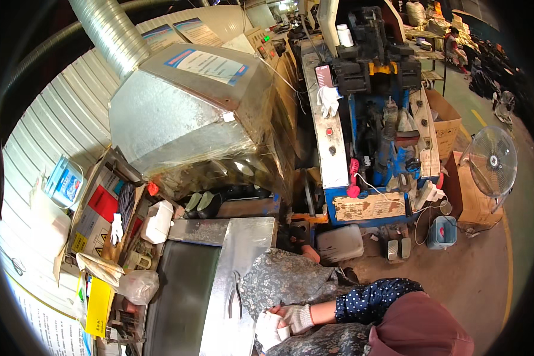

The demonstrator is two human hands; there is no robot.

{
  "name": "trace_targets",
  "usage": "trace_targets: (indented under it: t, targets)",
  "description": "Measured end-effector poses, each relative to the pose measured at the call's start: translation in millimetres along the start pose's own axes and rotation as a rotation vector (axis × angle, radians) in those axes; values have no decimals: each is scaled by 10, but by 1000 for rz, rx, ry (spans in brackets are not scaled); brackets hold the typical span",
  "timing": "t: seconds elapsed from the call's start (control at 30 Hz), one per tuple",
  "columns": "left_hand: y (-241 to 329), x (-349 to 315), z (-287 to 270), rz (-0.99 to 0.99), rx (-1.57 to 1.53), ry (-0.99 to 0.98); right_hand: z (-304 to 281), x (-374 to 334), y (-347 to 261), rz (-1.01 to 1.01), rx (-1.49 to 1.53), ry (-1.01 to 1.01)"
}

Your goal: The worker is hand-lasting shoes by pulling the upper material over the last with pliers and then placing them on a conveyor belt leading through a heating machine.

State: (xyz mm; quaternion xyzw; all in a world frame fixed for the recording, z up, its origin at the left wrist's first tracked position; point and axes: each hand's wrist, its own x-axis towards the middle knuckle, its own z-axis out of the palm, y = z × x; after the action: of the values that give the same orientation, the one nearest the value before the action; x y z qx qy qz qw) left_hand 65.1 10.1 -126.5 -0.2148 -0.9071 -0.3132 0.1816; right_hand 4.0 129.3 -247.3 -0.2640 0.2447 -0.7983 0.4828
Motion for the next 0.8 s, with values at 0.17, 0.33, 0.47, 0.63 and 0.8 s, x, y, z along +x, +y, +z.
trace_targets:
  t: [0.17,0.33,0.47,0.63,0.8]
  targets:
    - [-165,-220,157,-120,-6,217,398,84,-501,-46,-615,-149]
    - [-235,-322,410,36,-119,540,192,110,-225,-193,-758,6]
    - [-119,-188,329,65,-48,491,254,45,-320,120,327,-138]
    - [64,38,225,109,24,433,0,-26,-149,126,461,-192]
    - [129,34,174,51,202,317,126,1,-273,0,-197,-185]
